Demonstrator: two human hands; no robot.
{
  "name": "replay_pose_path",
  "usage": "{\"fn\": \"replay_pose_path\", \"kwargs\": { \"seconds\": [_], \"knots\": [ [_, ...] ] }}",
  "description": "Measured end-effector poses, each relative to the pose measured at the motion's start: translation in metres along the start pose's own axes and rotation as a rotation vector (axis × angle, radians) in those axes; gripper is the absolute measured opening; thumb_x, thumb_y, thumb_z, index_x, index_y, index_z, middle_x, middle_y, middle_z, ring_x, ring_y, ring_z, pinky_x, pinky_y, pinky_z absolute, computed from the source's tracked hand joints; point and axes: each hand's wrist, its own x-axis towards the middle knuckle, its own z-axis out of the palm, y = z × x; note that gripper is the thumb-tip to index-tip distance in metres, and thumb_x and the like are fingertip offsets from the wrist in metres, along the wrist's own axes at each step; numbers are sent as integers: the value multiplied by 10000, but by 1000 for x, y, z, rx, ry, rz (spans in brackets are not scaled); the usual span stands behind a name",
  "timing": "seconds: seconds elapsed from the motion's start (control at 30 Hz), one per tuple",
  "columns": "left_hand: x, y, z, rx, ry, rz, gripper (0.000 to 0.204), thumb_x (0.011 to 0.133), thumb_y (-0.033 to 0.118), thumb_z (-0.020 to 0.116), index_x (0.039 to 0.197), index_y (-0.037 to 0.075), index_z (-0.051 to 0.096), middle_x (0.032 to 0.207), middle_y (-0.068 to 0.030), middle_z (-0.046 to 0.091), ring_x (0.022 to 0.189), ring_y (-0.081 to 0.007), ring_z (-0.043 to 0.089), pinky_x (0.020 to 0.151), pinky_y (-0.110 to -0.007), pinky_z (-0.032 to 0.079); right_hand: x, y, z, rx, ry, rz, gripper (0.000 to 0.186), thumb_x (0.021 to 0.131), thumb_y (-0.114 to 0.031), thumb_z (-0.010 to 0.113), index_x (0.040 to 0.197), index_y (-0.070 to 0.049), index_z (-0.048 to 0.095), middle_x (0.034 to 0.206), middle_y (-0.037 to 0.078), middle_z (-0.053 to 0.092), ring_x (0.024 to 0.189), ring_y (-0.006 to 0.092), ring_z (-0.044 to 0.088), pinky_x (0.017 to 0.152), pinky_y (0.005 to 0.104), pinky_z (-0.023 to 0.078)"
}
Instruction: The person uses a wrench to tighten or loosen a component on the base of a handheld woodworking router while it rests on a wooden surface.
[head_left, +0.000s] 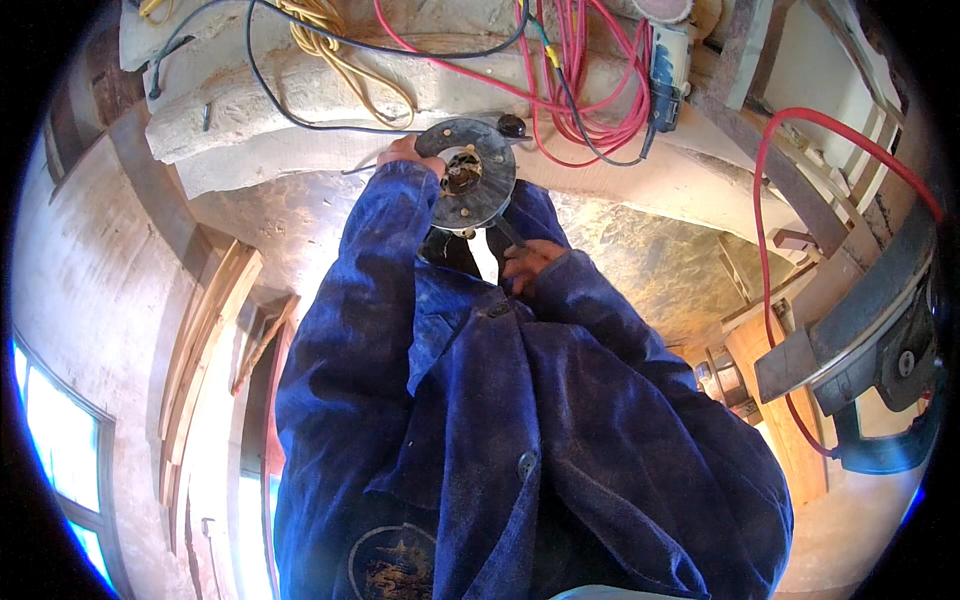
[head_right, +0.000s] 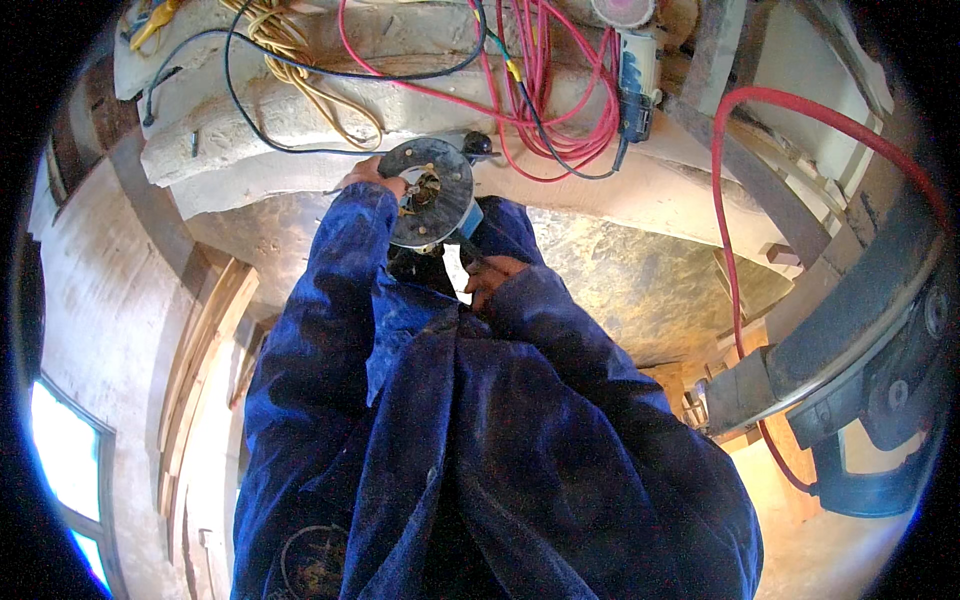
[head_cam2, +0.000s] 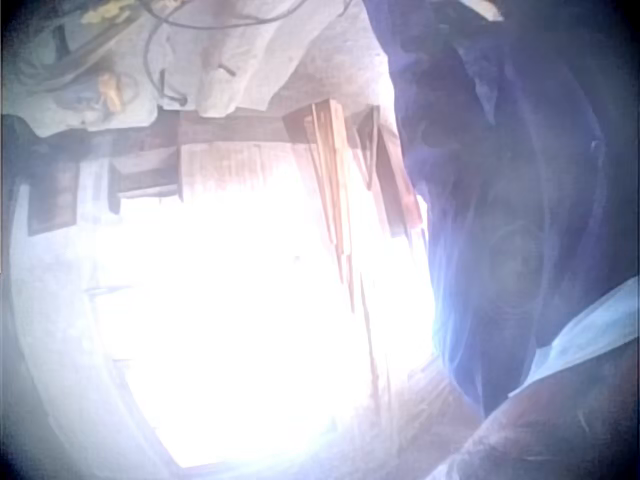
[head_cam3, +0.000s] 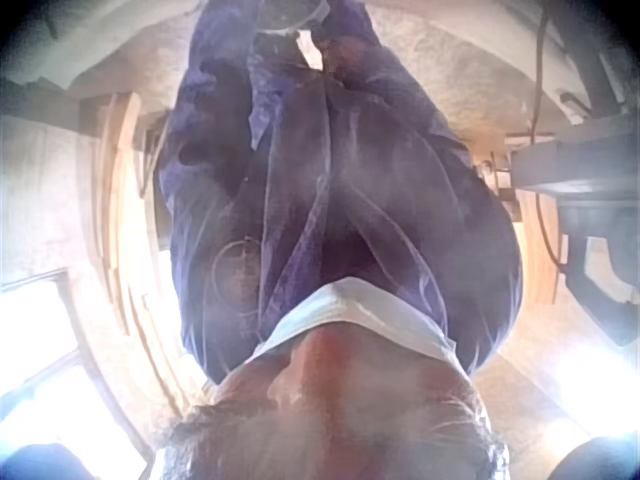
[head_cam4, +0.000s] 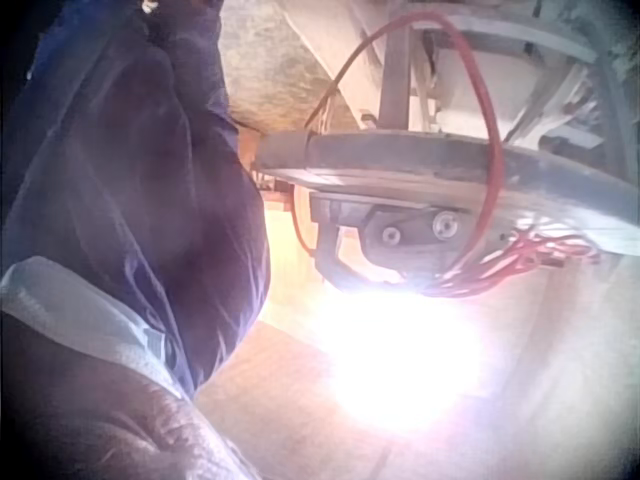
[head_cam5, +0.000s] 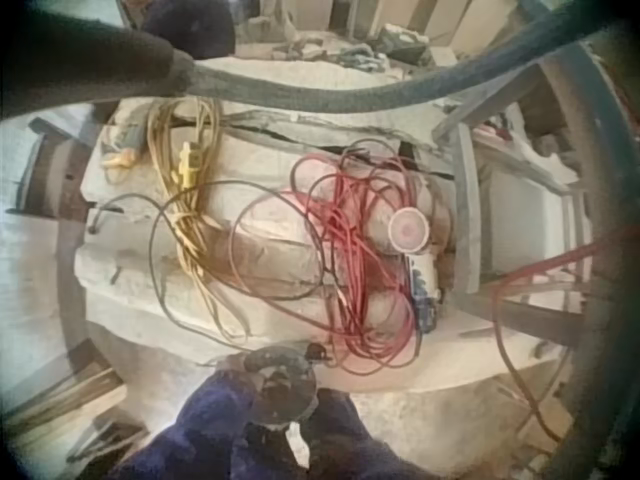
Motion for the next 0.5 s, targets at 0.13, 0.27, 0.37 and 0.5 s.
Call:
{"fn": "replay_pose_path", "kwargs": {
  "seconds": [0.13,0.27,0.37,0.5],
  "knots": [
    [-2,-6,2,-11,48,-10,489,649,260,653,1122,134,644,1111,-129,655,1069,-288,606,964,-354,462,39,-30,-45,-181,115,256,278,912,-248,508,1010,-8,612,776,105,649,574,189,607,498,297,452],
    [-14,3,-7,-37,36,4,473,657,272,656,1108,132,649,1084,-139,661,1050,-298,614,951,-362,469,99,-36,-95,-33,54,11,330,949,-370,488,850,-66,570,614,31,515,421,155,422,397,287,338],
    [-14,6,-4,-20,93,32,467,662,266,651,1107,126,646,1086,-152,657,1044,-308,615,943,-372,472,146,-54,-99,242,87,-66,326,944,-396,509,863,-84,557,600,6,485,416,138,387,389,278,320],
    [-6,-2,2,-8,117,13,453,666,244,635,1102,120,646,1087,-156,656,1043,-314,615,934,-381,475,176,-71,-75,467,141,-84,305,923,-415,558,875,-115,532,578,-33,427,423,112,344,387,260,298]
  ]
}}
